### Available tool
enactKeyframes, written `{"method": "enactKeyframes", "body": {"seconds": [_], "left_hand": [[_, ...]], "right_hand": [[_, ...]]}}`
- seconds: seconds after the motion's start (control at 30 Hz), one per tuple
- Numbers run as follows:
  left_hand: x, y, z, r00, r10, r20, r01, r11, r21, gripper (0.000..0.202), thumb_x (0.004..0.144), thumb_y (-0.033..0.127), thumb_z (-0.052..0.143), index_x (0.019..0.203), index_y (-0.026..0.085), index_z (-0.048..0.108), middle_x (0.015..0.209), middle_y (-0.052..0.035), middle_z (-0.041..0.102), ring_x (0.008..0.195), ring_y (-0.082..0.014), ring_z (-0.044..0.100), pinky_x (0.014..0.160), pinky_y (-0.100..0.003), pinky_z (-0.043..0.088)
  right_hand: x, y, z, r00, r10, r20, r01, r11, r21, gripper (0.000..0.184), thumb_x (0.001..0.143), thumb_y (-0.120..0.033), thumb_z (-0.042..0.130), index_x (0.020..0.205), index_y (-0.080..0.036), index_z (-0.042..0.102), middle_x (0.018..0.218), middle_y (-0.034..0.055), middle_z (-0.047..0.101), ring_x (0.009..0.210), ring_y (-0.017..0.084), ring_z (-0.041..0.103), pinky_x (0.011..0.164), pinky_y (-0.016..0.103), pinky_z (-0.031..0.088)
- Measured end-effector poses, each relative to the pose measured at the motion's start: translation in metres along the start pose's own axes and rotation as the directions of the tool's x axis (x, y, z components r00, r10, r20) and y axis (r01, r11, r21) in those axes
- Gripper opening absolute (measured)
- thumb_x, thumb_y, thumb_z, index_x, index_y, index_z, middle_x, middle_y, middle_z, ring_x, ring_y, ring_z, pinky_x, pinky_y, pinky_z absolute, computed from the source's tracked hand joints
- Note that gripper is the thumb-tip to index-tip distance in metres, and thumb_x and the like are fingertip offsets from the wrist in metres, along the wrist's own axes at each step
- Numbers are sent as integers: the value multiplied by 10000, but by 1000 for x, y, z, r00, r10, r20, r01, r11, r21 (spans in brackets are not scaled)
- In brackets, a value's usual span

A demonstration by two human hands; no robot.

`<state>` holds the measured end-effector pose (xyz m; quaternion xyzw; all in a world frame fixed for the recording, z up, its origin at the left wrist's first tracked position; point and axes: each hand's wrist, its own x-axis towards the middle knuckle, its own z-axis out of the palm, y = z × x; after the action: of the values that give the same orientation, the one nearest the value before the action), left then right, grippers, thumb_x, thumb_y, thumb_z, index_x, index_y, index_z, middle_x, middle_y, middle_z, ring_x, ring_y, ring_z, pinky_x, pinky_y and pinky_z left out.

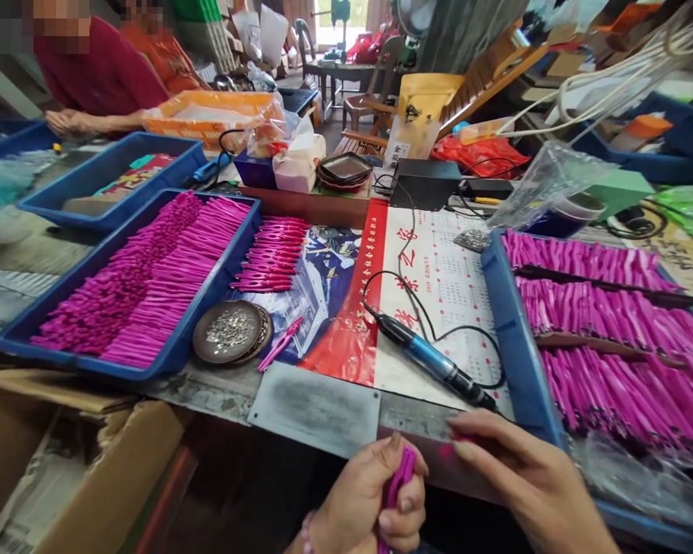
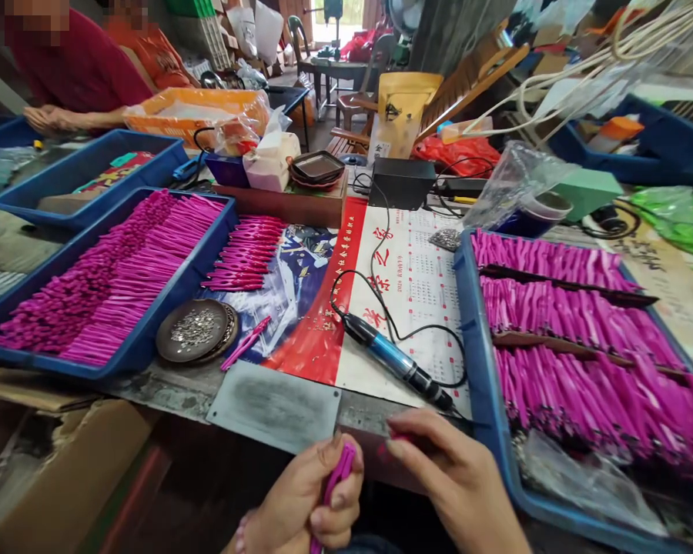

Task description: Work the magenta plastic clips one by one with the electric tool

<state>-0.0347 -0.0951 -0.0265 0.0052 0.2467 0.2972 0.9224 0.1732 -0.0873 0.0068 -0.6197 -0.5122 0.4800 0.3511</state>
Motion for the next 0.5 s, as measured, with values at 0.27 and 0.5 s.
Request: {"method": "enactKeyframes", "body": {"seconds": [0.27, 0.5], "left_hand": [[-18, 4, -15, 996, 37, -84, -37, 999, 0, 330, 868, 486, 601, 859, 156, 579, 520, 70, 434, 327, -23, 190, 367, -189, 110], [-17, 7, -17, 998, 18, -62, -18, 1000, -2, 321, 894, 467, 569, 867, 148, 590, 530, 64, 438, 335, -24, 204, 373, -191, 121]], "right_hand": [[37, 2, 55, 773, 205, 600, -583, 602, 546, 228, 718, -271, 848, 879, -177, 716, 663, 1, 643, 579, 76, 542, 635, 235, 479], [43, 5, 61, 748, 135, 649, -589, 585, 558, 141, 802, -274, 780, 834, -166, 694, 579, -23, 558, 553, 75, 494, 620, 253, 418]]}}
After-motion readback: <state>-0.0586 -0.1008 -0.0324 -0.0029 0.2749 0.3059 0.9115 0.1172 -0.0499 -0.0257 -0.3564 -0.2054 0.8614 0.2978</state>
